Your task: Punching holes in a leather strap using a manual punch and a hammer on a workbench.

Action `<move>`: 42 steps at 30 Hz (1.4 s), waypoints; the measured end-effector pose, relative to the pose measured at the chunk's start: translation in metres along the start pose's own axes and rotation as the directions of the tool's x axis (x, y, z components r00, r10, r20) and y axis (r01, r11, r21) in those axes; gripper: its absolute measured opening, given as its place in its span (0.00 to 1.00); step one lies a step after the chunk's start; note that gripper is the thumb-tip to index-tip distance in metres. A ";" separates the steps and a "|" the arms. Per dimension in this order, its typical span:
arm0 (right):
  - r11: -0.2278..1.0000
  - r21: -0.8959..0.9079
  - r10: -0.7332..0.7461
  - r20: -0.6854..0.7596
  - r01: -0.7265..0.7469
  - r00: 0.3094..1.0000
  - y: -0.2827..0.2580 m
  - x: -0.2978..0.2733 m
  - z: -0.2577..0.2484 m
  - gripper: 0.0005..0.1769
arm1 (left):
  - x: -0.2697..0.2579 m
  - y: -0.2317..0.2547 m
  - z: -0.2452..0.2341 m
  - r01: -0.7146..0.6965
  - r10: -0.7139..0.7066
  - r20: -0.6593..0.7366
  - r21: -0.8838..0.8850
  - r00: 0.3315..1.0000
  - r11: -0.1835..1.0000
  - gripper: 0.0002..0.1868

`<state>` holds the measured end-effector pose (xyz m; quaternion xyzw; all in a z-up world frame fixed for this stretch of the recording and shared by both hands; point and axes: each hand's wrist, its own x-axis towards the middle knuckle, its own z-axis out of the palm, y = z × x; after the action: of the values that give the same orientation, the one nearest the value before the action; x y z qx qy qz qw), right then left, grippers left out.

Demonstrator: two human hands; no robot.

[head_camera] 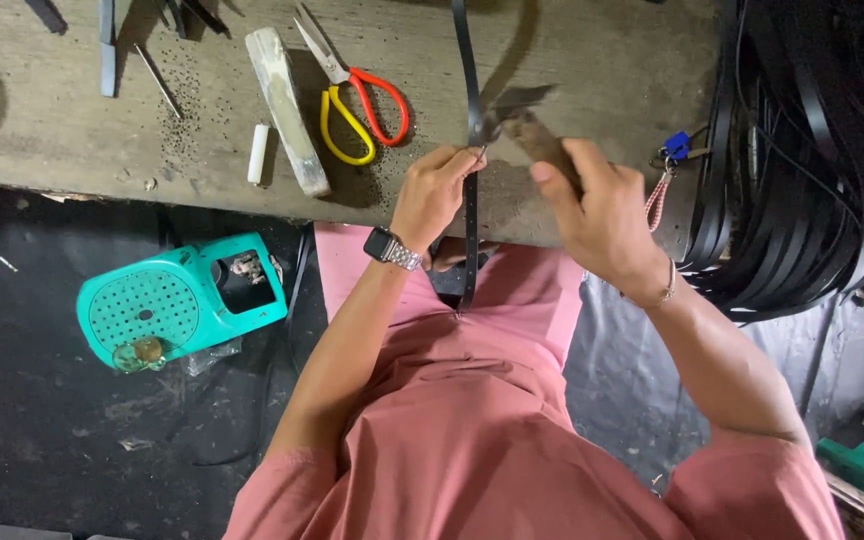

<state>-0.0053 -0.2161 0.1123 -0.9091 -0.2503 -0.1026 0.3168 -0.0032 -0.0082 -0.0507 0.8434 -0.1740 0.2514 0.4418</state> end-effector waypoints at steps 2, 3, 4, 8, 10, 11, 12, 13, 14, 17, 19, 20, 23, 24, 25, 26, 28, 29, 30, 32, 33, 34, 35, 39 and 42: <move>0.999 -0.051 0.006 -0.047 -0.009 0.999 0.014 -0.013 -0.005 0.20 | 0.002 0.003 0.000 0.004 -0.004 0.000 -0.011 1.000 1.000 0.07; 0.995 -0.098 0.007 -0.086 -0.015 0.996 0.020 -0.019 -0.007 0.22 | 0.001 0.005 0.000 0.015 -0.015 -0.002 -0.017 1.000 1.000 0.07; 0.995 -0.097 0.006 -0.082 -0.014 0.997 0.021 -0.019 -0.002 0.22 | 0.003 0.006 -0.002 0.019 -0.019 -0.003 -0.016 1.000 1.000 0.07; 0.981 -0.191 -0.034 0.021 0.038 0.999 0.010 -0.012 0.007 0.22 | 0.002 0.001 0.004 0.008 -0.008 -0.003 0.004 1.000 1.000 0.08; 0.983 -0.172 -0.057 0.058 0.066 0.997 0.013 -0.010 0.011 0.21 | 0.000 -0.004 0.006 0.016 -0.016 -0.003 0.014 1.000 1.000 0.07; 0.990 -0.140 -0.002 0.032 0.007 0.999 0.023 -0.012 0.012 0.19 | -0.001 -0.001 0.006 0.040 -0.040 0.002 -0.003 0.999 0.999 0.08; 0.993 -0.107 0.054 0.009 -0.053 0.999 0.034 -0.015 0.012 0.19 | -0.003 0.001 0.006 0.065 -0.065 0.007 -0.020 0.998 0.998 0.08; 0.992 -0.111 0.054 0.004 -0.054 0.999 0.040 -0.013 0.013 0.19 | 0.002 0.005 0.003 0.060 -0.060 0.007 -0.023 0.998 0.998 0.08; 0.976 -0.211 0.046 -0.058 -0.058 0.997 0.047 -0.012 0.013 0.18 | 0.006 0.009 0.000 0.048 -0.048 0.010 -0.018 0.999 0.999 0.08; 0.883 -0.466 -0.027 -0.162 -0.053 0.986 0.070 -0.007 0.021 0.16 | 0.011 0.020 -0.011 0.046 -0.046 -0.001 -0.028 0.999 0.999 0.09; 0.787 -0.614 -0.090 -0.209 -0.059 0.974 0.078 -0.005 0.026 0.15 | 0.015 0.019 -0.013 0.038 -0.039 -0.009 -0.048 0.999 0.998 0.09; 0.763 -0.643 -0.068 -0.177 -0.063 0.982 0.076 -0.006 0.029 0.18 | 0.014 0.017 -0.013 0.044 -0.044 0.004 -0.051 0.999 0.998 0.09; 0.782 -0.621 -0.044 -0.156 -0.064 0.987 0.074 -0.006 0.048 0.20 | 0.014 0.014 -0.010 0.069 -0.069 0.003 -0.084 0.998 0.994 0.11; 0.823 -0.564 -0.039 -0.170 -0.065 0.985 0.073 -0.008 0.056 0.20 | 0.013 0.014 -0.009 0.086 -0.087 -0.008 -0.110 0.996 0.990 0.11; 0.824 -0.562 -0.033 -0.168 -0.068 0.985 0.067 -0.005 0.064 0.20 | 0.012 0.012 -0.009 0.090 -0.091 -0.002 -0.111 0.996 0.990 0.11; 0.914 -0.400 -0.101 -0.084 0.059 0.991 0.061 -0.002 0.071 0.22 | 0.012 0.011 -0.009 0.097 -0.098 -0.002 -0.110 0.995 0.989 0.11; 0.962 -0.215 -0.177 -0.020 0.168 0.984 0.053 0.001 0.088 0.23 | 0.010 0.008 -0.008 0.101 -0.102 0.004 -0.112 0.995 0.988 0.12; 0.965 -0.183 -0.190 0.003 0.188 0.982 0.052 0.003 0.097 0.29 | 0.009 0.006 -0.007 0.093 -0.093 0.012 -0.092 0.996 0.991 0.11; 0.967 -0.150 -0.205 0.026 0.206 0.978 0.050 0.004 0.107 0.36 | 0.007 0.003 -0.006 0.085 -0.084 0.019 -0.071 0.996 0.994 0.10; 0.972 -0.158 -0.174 0.023 0.176 0.984 0.043 0.003 0.105 0.34 | 0.006 0.002 -0.006 0.093 -0.093 0.007 -0.074 0.996 0.993 0.10; 0.973 -0.171 -0.152 0.023 0.154 0.988 0.040 0.003 0.103 0.33 | 0.005 0.002 -0.005 0.101 -0.103 -0.016 -0.078 0.995 0.992 0.09; 0.973 -0.167 -0.155 0.027 0.158 0.987 0.040 0.003 0.104 0.33 | 0.012 0.007 -0.011 0.106 -0.108 -0.018 -0.074 0.994 0.992 0.09; 0.974 -0.163 -0.159 0.012 0.159 0.987 0.041 0.001 0.104 0.33 | 0.018 0.013 -0.017 0.185 -0.203 -0.086 -0.175 0.976 0.967 0.09; 0.984 -0.120 -0.128 0.010 0.129 0.992 0.035 -0.005 0.101 0.32 | 0.038 0.034 -0.035 0.315 -0.382 -0.142 -0.347 0.913 0.883 0.12; 0.989 -0.092 -0.113 0.012 0.114 0.994 0.031 -0.011 0.101 0.32 | 0.032 0.031 -0.031 0.286 -0.335 -0.151 -0.277 0.930 0.918 0.09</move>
<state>0.0041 -0.1781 0.0139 -0.9075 -0.2976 -0.1288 0.2670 -0.0015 -0.0020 0.0034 0.7691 -0.0236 0.2353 0.5938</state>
